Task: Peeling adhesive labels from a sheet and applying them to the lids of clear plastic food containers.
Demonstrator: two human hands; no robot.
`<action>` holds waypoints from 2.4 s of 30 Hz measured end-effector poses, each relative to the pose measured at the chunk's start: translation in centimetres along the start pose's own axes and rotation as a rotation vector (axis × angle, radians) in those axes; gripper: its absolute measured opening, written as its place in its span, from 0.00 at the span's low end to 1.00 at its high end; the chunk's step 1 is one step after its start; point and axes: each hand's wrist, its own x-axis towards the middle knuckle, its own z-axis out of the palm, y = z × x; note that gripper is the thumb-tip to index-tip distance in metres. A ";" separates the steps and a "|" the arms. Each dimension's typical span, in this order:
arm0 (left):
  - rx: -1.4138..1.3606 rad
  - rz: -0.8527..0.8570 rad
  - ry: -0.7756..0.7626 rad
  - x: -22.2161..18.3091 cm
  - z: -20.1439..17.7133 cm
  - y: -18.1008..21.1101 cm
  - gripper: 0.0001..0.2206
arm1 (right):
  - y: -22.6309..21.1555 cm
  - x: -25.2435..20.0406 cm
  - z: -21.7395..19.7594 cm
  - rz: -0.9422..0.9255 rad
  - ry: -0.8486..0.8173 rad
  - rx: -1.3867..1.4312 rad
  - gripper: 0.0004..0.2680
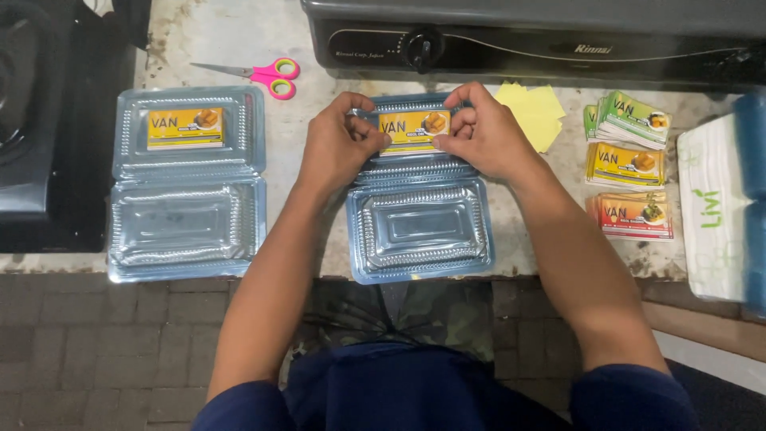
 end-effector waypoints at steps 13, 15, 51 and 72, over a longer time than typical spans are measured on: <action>-0.001 -0.080 -0.039 0.1 -0.6 1.2 0.17 | -3.8 -0.6 0.2 0.165 -0.029 -0.110 0.14; 0.009 -0.082 -0.045 0.0 -0.6 1.2 0.17 | -3.5 -0.5 0.3 0.138 -0.027 -0.115 0.14; 0.324 0.172 0.033 -0.3 1.0 0.4 0.31 | -1.6 0.0 1.0 -0.015 0.020 -0.272 0.21; 0.430 0.036 0.168 -0.5 1.4 2.4 0.46 | -2.2 0.1 2.0 -0.042 0.200 -0.315 0.30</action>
